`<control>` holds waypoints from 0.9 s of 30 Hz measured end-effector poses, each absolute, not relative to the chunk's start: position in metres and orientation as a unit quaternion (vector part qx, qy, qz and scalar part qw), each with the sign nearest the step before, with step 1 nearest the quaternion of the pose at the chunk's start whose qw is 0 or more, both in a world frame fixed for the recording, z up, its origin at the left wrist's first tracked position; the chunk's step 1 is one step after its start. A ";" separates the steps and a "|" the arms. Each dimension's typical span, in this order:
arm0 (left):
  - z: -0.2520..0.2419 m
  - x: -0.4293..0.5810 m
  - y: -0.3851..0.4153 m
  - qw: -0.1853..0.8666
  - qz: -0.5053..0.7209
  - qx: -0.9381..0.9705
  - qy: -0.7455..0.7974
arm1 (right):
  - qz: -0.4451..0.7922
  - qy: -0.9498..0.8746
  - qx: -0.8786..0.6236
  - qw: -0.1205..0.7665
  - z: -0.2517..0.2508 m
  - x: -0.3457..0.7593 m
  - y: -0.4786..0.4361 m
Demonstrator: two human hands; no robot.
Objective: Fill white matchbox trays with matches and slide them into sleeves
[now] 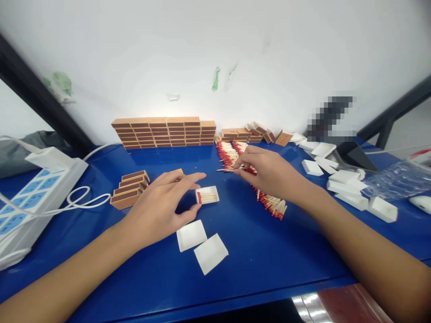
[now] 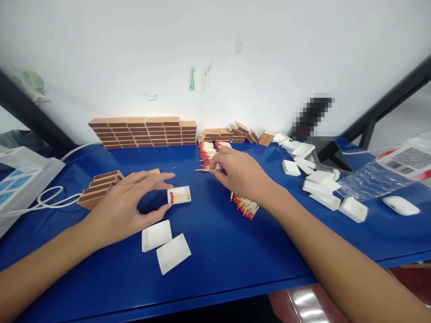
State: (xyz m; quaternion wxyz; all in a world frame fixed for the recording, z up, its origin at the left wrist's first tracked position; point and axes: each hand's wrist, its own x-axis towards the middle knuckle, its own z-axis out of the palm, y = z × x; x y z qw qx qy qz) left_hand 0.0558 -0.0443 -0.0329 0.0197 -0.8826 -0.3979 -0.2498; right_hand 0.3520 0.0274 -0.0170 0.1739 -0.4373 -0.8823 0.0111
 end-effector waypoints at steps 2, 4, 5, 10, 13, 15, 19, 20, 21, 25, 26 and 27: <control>-0.033 0.055 -0.044 0.018 -0.249 -0.882 -0.399 | 0.015 -0.881 -0.447 0.151 -0.018 0.353 0.029; -0.033 0.055 -0.044 0.017 -0.245 -0.880 -0.406 | 0.016 -0.881 -0.457 0.126 -0.019 0.352 0.030; -0.033 0.055 -0.045 0.018 -0.245 -0.879 -0.409 | 0.018 -0.880 -0.459 0.117 -0.020 0.352 0.030; -0.032 0.054 -0.045 0.013 -0.241 -0.880 -0.408 | 0.040 -0.881 -0.457 0.111 -0.021 0.351 0.032; -0.032 0.054 -0.045 0.010 -0.242 -0.881 -0.405 | 0.039 -0.878 -0.467 0.099 -0.020 0.350 0.031; -0.032 0.054 -0.045 0.007 -0.241 -0.881 -0.408 | 0.043 -0.877 -0.470 0.093 -0.018 0.350 0.030; -0.031 0.054 -0.045 0.003 -0.241 -0.880 -0.409 | 0.040 -0.880 -0.464 0.095 -0.015 0.352 0.029; -0.031 0.054 -0.045 0.003 -0.242 -0.880 -0.408 | 0.037 -0.881 -0.463 0.093 -0.015 0.354 0.030; -0.031 0.054 -0.045 0.003 -0.243 -0.880 -0.408 | 0.035 -0.882 -0.461 0.089 -0.015 0.356 0.030; -0.032 0.054 -0.044 0.002 -0.243 -0.880 -0.409 | 0.026 -0.889 -0.452 0.068 -0.016 0.362 0.032; -0.032 0.054 -0.044 0.003 -0.243 -0.880 -0.409 | 0.024 -0.889 -0.452 0.065 -0.017 0.362 0.032; -0.033 0.054 -0.044 0.006 -0.244 -0.880 -0.408 | 0.023 -0.889 -0.454 0.064 -0.017 0.362 0.032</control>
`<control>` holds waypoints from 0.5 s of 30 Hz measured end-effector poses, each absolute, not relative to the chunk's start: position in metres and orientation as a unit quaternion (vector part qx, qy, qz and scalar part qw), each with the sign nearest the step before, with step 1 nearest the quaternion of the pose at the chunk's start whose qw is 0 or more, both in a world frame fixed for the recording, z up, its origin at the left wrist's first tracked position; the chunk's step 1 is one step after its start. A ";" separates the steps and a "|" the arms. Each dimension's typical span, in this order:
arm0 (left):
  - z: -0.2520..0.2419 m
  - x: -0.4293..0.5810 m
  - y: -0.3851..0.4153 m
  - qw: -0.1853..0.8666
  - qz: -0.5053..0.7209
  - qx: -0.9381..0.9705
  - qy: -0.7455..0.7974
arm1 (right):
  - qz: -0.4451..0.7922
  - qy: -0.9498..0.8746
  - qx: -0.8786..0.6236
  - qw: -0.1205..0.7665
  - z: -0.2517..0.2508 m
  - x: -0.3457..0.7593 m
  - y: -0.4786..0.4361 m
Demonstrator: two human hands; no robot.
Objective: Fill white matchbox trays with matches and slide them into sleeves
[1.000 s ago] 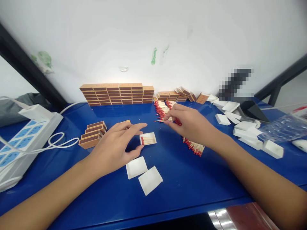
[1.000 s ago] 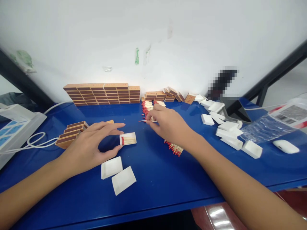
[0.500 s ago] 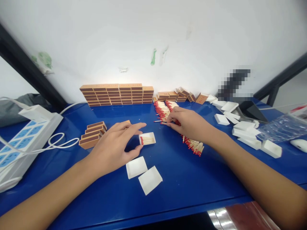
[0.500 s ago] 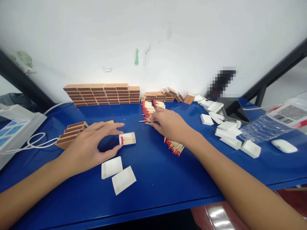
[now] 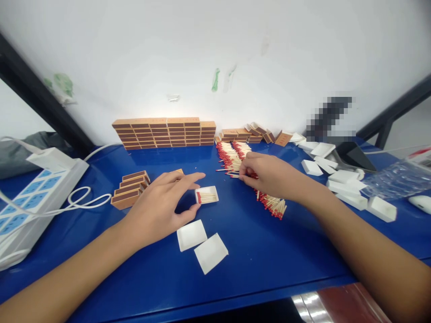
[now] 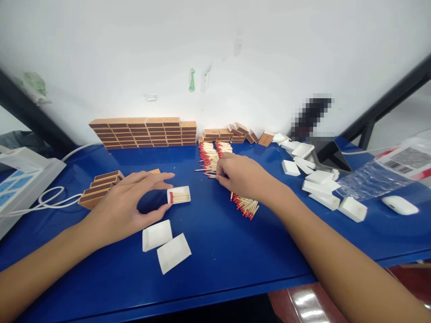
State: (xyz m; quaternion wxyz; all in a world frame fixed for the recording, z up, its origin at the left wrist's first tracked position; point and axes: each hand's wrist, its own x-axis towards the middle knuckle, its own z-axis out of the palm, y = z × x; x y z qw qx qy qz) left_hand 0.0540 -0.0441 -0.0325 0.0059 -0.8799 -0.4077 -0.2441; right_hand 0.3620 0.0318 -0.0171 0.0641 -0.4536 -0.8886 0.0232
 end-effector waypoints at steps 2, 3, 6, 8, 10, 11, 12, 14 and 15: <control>-0.033 0.054 -0.044 0.013 -0.248 -0.881 -0.403 | 0.024 -0.885 -0.460 0.063 -0.017 0.361 0.031; -0.033 0.054 -0.044 0.015 -0.250 -0.881 -0.401 | 0.026 -0.883 -0.464 0.062 -0.017 0.360 0.031; -0.033 0.054 -0.044 0.016 -0.253 -0.884 -0.393 | 0.035 -0.879 -0.472 0.056 -0.016 0.358 0.031; -0.033 0.054 -0.044 0.015 -0.252 -0.884 -0.394 | 0.040 -0.879 -0.472 0.053 -0.016 0.358 0.031; -0.033 0.054 -0.044 0.015 -0.249 -0.884 -0.395 | 0.043 -0.880 -0.471 0.050 -0.016 0.358 0.031; -0.033 0.054 -0.044 0.015 -0.248 -0.884 -0.395 | 0.045 -0.880 -0.471 0.048 -0.016 0.359 0.032; -0.033 0.054 -0.044 0.014 -0.248 -0.884 -0.395 | 0.049 -0.880 -0.470 0.048 -0.015 0.359 0.031; -0.032 0.054 -0.044 0.011 -0.249 -0.885 -0.393 | 0.059 -0.883 -0.461 0.062 -0.014 0.357 0.029; -0.032 0.054 -0.044 0.010 -0.249 -0.885 -0.393 | 0.067 -0.887 -0.451 0.077 -0.013 0.355 0.027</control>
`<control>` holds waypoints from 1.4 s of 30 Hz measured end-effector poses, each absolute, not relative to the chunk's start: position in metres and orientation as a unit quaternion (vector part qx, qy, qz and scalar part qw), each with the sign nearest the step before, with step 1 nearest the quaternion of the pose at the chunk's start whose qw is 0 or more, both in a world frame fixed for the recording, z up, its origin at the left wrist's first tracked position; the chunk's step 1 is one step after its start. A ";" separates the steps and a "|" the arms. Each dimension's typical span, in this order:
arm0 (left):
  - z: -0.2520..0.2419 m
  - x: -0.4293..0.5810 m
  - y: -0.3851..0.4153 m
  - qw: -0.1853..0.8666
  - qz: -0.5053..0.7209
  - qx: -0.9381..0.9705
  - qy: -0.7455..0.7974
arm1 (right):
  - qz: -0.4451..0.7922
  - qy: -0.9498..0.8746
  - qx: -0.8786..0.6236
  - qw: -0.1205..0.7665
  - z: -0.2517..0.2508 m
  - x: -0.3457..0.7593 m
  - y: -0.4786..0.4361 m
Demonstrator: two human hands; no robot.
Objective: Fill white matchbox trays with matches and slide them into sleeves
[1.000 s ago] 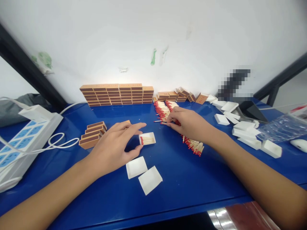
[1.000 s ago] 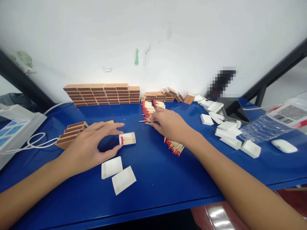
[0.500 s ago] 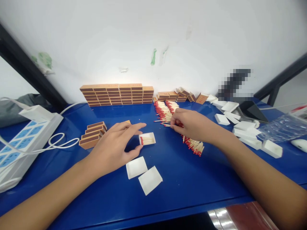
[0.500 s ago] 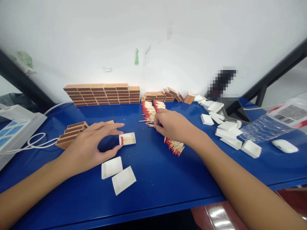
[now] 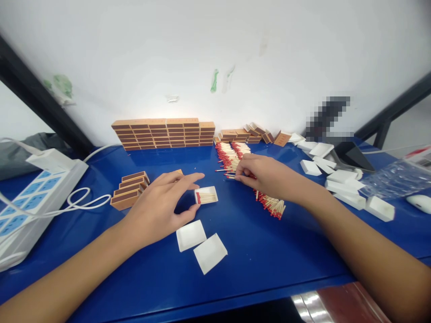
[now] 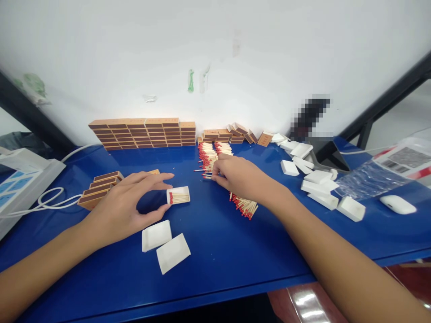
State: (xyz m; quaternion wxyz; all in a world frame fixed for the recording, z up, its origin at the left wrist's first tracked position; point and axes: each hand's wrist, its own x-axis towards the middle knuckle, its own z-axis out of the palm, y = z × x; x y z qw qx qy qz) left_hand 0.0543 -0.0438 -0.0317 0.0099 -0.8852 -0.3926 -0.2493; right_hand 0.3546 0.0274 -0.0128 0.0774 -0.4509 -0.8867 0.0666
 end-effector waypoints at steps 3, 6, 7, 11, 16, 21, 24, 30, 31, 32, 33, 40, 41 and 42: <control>-0.032 0.056 -0.044 0.011 -0.251 -0.884 -0.395 | 0.092 -0.896 -0.412 0.138 -0.009 0.343 0.016; -0.033 0.057 -0.044 0.020 -0.259 -0.883 -0.390 | 0.102 -0.899 -0.393 0.164 -0.007 0.326 -0.001; -0.034 0.058 -0.044 0.023 -0.263 -0.884 -0.387 | 0.097 -0.902 -0.388 0.163 -0.007 0.320 -0.006; -0.035 0.059 -0.044 0.028 -0.268 -0.885 -0.380 | 0.032 -0.918 -0.369 0.140 -0.013 0.303 -0.019; -0.034 0.060 -0.045 0.028 -0.271 -0.885 -0.378 | -0.028 -0.917 -0.382 0.110 -0.022 0.295 -0.021; -0.034 0.061 -0.045 0.026 -0.267 -0.885 -0.382 | -0.012 -0.912 -0.385 0.138 -0.020 0.299 -0.020; -0.034 0.059 -0.044 0.020 -0.262 -0.885 -0.384 | -0.003 -0.896 -0.402 0.187 -0.013 0.316 -0.008; -0.033 0.055 -0.044 0.014 -0.257 -0.882 -0.394 | 0.015 -0.870 -0.477 0.125 -0.004 0.363 0.030; -0.033 0.055 -0.044 0.013 -0.256 -0.882 -0.395 | 0.025 -0.872 -0.477 0.111 -0.005 0.366 0.033; -0.033 0.055 -0.044 0.011 -0.257 -0.882 -0.394 | 0.034 -0.874 -0.473 0.103 -0.007 0.367 0.036; -0.033 0.055 -0.045 0.011 -0.258 -0.882 -0.394 | 0.038 -0.876 -0.470 0.101 -0.009 0.367 0.036; -0.032 0.056 -0.045 0.005 -0.258 -0.881 -0.396 | 0.042 -0.881 -0.463 0.092 -0.019 0.352 0.033; -0.032 0.055 -0.045 0.004 -0.259 -0.881 -0.395 | 0.046 -0.881 -0.463 0.088 -0.019 0.352 0.032; -0.032 0.055 -0.045 0.004 -0.260 -0.881 -0.395 | 0.048 -0.880 -0.464 0.085 -0.019 0.351 0.033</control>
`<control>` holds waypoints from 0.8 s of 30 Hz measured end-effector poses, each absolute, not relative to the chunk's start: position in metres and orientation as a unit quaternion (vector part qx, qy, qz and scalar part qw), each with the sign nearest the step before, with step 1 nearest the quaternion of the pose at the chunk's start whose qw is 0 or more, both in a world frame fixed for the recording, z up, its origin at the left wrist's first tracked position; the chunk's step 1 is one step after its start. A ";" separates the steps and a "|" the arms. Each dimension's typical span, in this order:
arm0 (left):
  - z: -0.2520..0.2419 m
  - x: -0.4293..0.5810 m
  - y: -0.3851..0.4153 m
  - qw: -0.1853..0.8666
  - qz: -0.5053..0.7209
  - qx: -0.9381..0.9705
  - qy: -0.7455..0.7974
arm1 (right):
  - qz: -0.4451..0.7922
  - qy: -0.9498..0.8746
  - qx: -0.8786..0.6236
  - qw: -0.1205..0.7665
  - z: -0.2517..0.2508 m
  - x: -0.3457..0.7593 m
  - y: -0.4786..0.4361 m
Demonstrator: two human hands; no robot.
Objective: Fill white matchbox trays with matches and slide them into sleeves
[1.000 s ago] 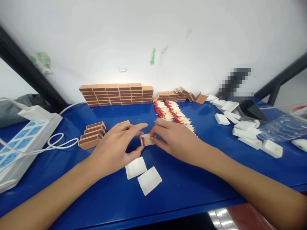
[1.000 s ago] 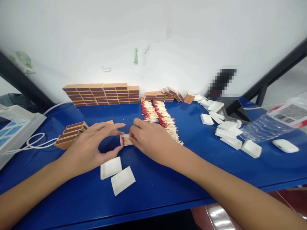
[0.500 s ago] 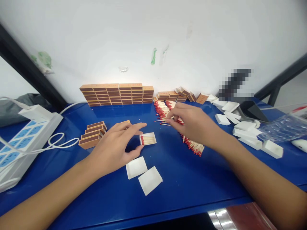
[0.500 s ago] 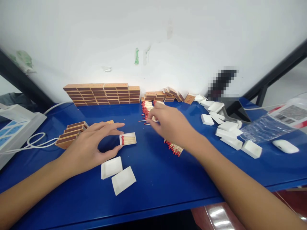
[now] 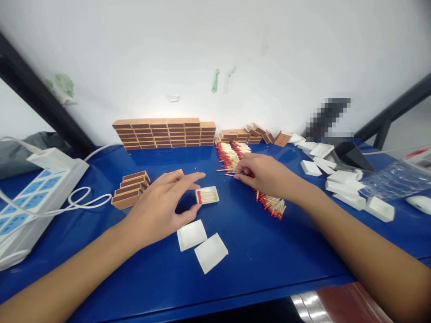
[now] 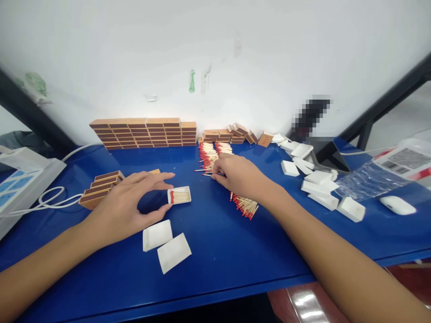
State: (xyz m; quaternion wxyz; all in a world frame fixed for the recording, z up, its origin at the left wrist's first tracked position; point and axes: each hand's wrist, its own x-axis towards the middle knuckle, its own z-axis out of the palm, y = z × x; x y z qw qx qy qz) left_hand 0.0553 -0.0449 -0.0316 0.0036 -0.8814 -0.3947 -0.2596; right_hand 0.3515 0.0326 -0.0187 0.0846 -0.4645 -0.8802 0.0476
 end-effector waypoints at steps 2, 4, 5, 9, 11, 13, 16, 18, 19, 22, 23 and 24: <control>-0.031 0.055 -0.045 0.005 -0.261 -0.882 -0.393 | 0.048 -0.879 -0.468 0.078 -0.019 0.352 0.033; -0.031 0.055 -0.045 0.006 -0.261 -0.882 -0.392 | 0.048 -0.878 -0.471 0.074 -0.019 0.353 0.034; -0.031 0.056 -0.045 0.006 -0.261 -0.882 -0.392 | 0.049 -0.877 -0.473 0.072 -0.019 0.354 0.034; -0.031 0.056 -0.045 0.004 -0.258 -0.881 -0.396 | 0.051 -0.875 -0.476 0.073 -0.018 0.358 0.036; -0.031 0.056 -0.045 0.002 -0.257 -0.881 -0.396 | 0.042 -0.874 -0.475 0.090 -0.019 0.360 0.037; -0.031 0.056 -0.045 -0.001 -0.255 -0.882 -0.397 | 0.031 -0.874 -0.475 0.100 -0.019 0.361 0.038; -0.031 0.055 -0.046 -0.004 -0.253 -0.882 -0.397 | 0.034 -0.877 -0.472 0.086 -0.020 0.361 0.039; -0.031 0.055 -0.046 -0.003 -0.255 -0.883 -0.395 | 0.040 -0.878 -0.470 0.076 -0.020 0.361 0.039; -0.031 0.055 -0.046 -0.003 -0.256 -0.883 -0.394 | 0.042 -0.879 -0.468 0.073 -0.020 0.361 0.038; -0.030 0.055 -0.046 -0.003 -0.256 -0.882 -0.396 | 0.045 -0.882 -0.463 0.072 -0.018 0.361 0.037; -0.030 0.056 -0.046 -0.003 -0.256 -0.882 -0.396 | 0.045 -0.883 -0.461 0.072 -0.017 0.361 0.036; -0.030 0.056 -0.046 -0.004 -0.255 -0.882 -0.397 | 0.046 -0.883 -0.462 0.072 -0.016 0.361 0.036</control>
